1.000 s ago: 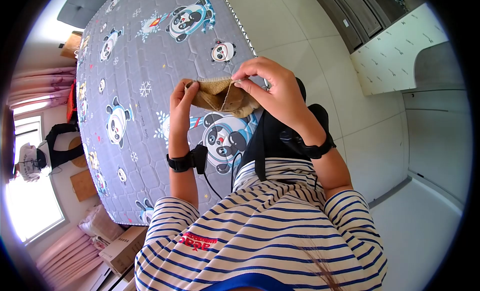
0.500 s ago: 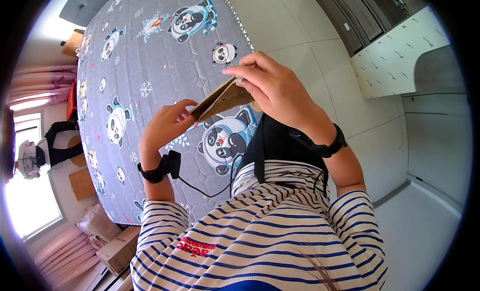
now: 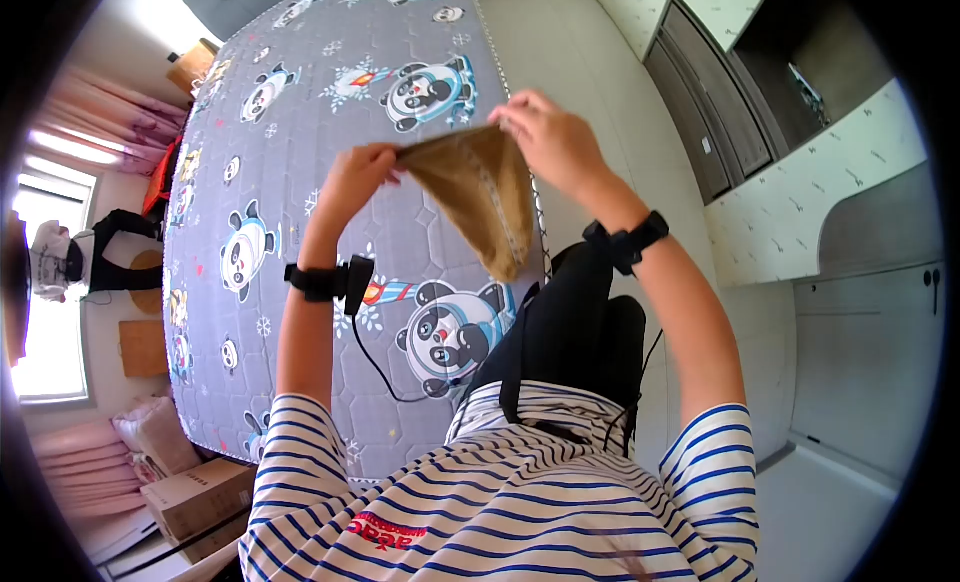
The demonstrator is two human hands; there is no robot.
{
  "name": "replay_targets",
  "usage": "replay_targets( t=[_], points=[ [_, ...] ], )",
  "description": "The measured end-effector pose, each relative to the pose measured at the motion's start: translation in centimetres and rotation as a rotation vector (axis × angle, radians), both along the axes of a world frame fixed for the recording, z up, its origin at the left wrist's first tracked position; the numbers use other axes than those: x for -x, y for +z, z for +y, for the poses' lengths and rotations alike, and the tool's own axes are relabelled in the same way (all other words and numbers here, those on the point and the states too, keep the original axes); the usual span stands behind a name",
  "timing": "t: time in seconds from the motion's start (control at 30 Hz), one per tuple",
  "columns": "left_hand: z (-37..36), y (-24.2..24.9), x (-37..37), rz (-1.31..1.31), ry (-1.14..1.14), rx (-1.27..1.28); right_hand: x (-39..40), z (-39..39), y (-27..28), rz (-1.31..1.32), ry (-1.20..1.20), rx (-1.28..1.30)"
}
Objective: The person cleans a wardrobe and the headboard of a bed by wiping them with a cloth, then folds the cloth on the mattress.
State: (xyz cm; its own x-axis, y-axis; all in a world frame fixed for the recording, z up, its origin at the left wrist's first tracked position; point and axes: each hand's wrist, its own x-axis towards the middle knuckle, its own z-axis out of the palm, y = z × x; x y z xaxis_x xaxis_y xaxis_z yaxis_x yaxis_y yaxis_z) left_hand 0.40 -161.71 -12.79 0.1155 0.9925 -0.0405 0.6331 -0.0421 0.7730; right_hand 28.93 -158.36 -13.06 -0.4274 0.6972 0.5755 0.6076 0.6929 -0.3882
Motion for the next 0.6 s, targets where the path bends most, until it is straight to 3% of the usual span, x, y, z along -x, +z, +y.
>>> replay_targets(
  t=[0.03,0.07,0.13,0.23,0.33,0.5,0.53,0.6],
  points=[
    [0.6,1.4,-0.1,0.057,0.031,-0.230,0.1,1.1,1.7,0.022,-0.009,-0.054],
    [1.0,2.6,-0.2,0.059,0.035,-0.251,0.0,1.6,3.2,0.065,-0.005,-0.085],
    [1.2,5.1,-0.8,0.199,0.180,-0.580,0.0,2.1,5.1,0.109,0.000,-0.131],
    [-0.9,5.7,-1.6,0.383,0.254,-0.644,-0.5,0.4,5.4,0.080,0.000,-0.172],
    [-3.6,0.3,-1.7,0.354,0.227,-0.623,-1.0,-2.0,-0.4,0.024,-0.021,0.053],
    [-9.2,-13.2,-2.8,0.432,0.094,-0.158,-2.2,-6.9,-11.5,-0.026,0.051,0.462],
    [-10.3,-14.3,-3.4,0.523,0.052,0.110,-2.5,-8.0,-13.7,-0.060,0.096,0.567],
    [-12.3,-16.8,-4.1,0.555,-0.039,0.239,-3.3,-9.3,-17.3,-0.138,0.172,0.638]
  ],
)
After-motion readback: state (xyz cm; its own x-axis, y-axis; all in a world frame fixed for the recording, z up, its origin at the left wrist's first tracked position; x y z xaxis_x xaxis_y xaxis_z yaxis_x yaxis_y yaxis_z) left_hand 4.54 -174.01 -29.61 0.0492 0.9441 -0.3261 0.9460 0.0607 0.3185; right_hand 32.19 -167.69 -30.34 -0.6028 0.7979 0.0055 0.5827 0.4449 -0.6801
